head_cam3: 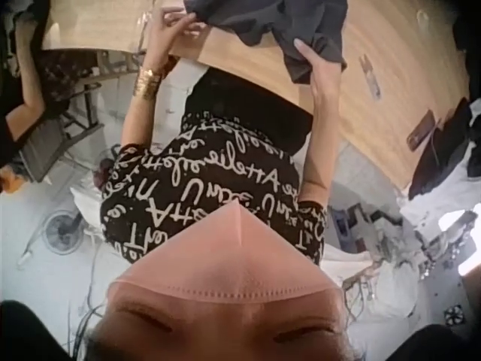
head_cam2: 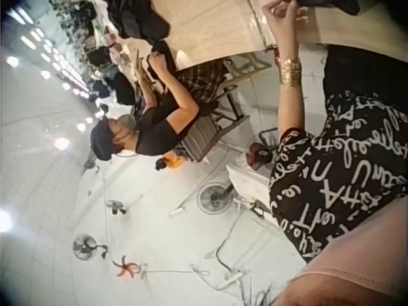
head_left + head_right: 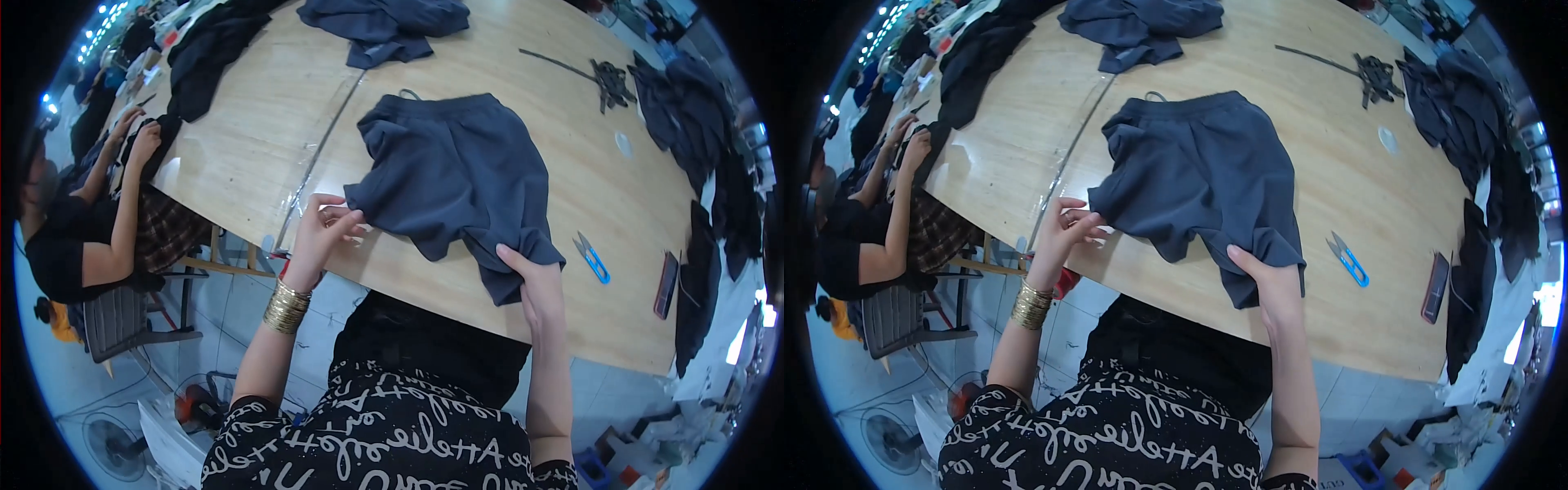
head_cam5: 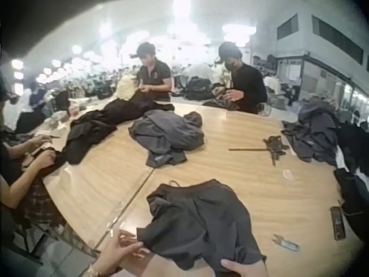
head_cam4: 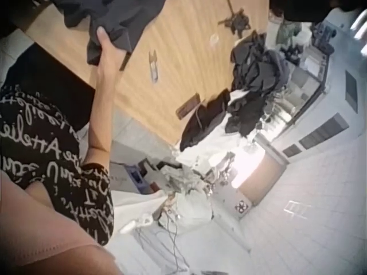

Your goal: Trimming loose threads from grey and black shorts and then folding the garments.

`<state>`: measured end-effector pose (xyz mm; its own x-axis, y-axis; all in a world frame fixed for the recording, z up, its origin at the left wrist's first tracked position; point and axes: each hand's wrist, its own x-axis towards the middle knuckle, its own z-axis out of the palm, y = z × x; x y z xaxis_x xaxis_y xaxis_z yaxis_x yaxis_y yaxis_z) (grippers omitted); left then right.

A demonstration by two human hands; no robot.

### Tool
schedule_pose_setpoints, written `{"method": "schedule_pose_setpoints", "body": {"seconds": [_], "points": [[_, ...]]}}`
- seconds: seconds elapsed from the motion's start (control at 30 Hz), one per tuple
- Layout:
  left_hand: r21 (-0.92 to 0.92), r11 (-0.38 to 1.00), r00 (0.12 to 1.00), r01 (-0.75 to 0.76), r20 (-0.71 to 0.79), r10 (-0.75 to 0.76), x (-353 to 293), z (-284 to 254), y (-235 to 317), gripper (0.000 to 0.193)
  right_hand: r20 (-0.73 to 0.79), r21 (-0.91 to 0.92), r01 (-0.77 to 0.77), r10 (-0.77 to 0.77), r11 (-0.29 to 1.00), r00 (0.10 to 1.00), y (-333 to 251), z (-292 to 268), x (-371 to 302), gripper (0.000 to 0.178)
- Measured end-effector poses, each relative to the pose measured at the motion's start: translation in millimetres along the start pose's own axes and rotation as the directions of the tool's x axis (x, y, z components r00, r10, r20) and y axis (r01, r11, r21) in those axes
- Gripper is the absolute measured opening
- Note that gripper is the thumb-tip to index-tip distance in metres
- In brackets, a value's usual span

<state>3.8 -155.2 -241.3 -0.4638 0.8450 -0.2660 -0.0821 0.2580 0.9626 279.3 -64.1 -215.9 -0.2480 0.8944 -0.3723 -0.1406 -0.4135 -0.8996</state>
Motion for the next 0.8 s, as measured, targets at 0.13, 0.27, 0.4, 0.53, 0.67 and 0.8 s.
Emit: {"method": "schedule_pose_setpoints", "body": {"seconds": [0.13,0.27,0.4,0.53,0.67,0.8], "points": [[0.075,0.996,0.971,0.052,0.230,-0.068,-4,6,-27,0.027,-0.034,0.049,-0.012,0.013,0.999,0.999,2,-11,-2,0.044],[0.248,0.911,0.756,0.328,0.510,-0.411,-21,50,-7,0.036,-0.040,0.044,0.002,0.000,0.999,0.999,1,-14,3,0.043],[-0.247,0.818,0.793,0.519,0.498,-0.352,-27,75,-1,0.037,-0.007,0.046,0.022,-0.021,0.999,1.000,-10,-6,-1,0.046],[-0.363,0.694,0.743,0.621,0.554,-0.375,-38,66,-24,0.023,-0.017,0.096,0.110,-0.109,0.989,0.994,2,7,-5,0.053],[-0.402,0.473,0.588,0.784,0.727,-0.356,-33,87,-42,0.030,-0.069,0.156,0.055,-0.045,0.986,0.997,-4,-4,-16,0.049],[-0.527,0.420,0.667,0.739,0.662,-0.342,-29,96,-33,0.028,-0.080,0.203,0.080,-0.065,0.976,0.995,-2,-5,-14,0.030]]}}
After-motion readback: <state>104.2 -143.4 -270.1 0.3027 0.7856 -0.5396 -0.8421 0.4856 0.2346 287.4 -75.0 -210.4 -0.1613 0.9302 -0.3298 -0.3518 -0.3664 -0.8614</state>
